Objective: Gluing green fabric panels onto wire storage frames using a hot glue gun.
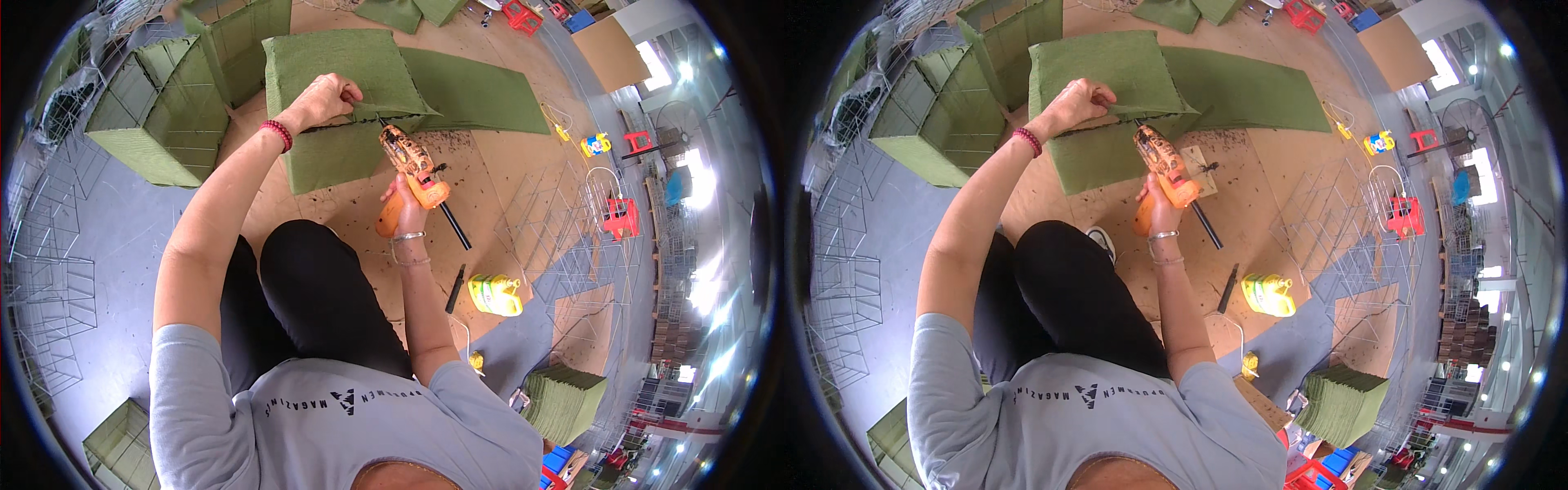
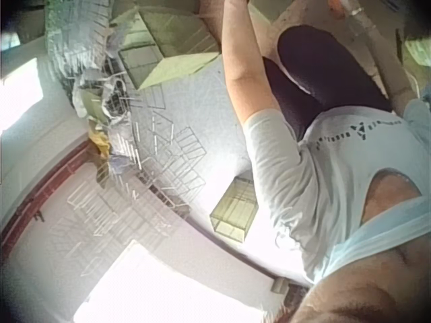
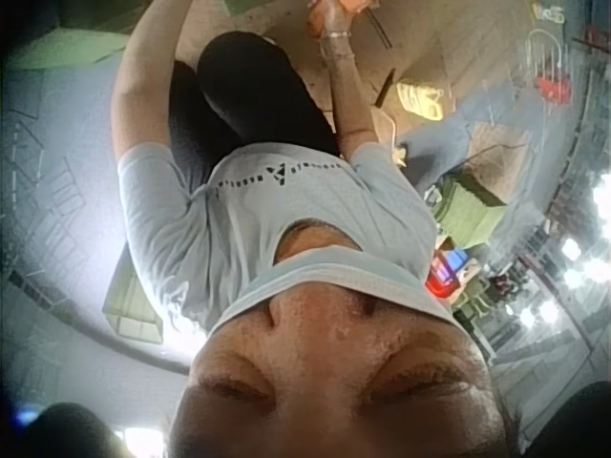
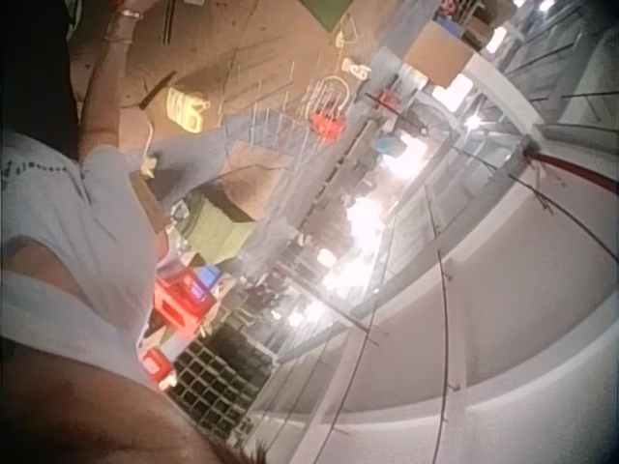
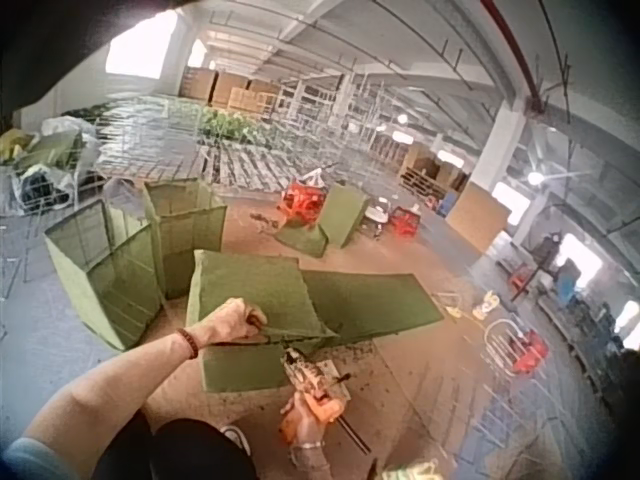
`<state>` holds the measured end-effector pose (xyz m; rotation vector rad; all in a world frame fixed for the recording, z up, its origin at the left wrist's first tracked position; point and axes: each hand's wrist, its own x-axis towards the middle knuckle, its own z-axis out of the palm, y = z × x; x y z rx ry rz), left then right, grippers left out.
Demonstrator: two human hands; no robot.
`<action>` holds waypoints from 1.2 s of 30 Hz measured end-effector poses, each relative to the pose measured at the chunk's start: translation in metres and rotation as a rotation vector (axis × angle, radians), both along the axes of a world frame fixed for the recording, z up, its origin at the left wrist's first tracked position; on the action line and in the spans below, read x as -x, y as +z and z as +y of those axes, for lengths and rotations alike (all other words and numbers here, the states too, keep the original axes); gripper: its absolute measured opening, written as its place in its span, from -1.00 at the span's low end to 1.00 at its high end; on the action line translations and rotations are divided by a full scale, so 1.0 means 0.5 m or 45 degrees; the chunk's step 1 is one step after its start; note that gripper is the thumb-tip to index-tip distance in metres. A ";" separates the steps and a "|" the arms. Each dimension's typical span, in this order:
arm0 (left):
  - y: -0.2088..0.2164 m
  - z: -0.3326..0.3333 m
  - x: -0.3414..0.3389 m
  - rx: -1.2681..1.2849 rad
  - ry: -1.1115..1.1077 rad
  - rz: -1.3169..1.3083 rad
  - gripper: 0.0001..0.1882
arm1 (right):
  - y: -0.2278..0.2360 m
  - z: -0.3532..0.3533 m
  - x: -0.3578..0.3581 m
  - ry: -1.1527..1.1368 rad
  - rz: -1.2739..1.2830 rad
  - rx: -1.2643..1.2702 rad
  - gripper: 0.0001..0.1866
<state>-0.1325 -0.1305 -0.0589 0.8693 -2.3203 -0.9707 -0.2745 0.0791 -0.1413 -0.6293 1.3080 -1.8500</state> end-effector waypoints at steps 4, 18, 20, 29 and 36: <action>-0.004 -0.007 -0.003 -0.042 -0.020 0.000 -0.71 | -0.005 0.004 -0.010 0.022 0.002 -0.029 -0.84; -0.009 -0.004 -0.009 -0.113 -0.027 0.004 -0.70 | -0.016 0.006 -0.048 0.105 0.045 -0.040 -0.84; -0.008 -0.001 -0.013 -0.106 -0.017 -0.001 -0.70 | -0.015 0.006 -0.051 0.087 0.045 -0.052 -0.84; -0.008 -0.002 -0.028 -0.081 -0.009 -0.028 -0.70 | -0.014 0.003 -0.052 0.139 -0.042 0.005 -0.87; -0.007 0.000 -0.043 -0.096 -0.011 -0.022 -0.68 | -0.021 0.005 -0.076 0.176 0.025 -0.049 -0.83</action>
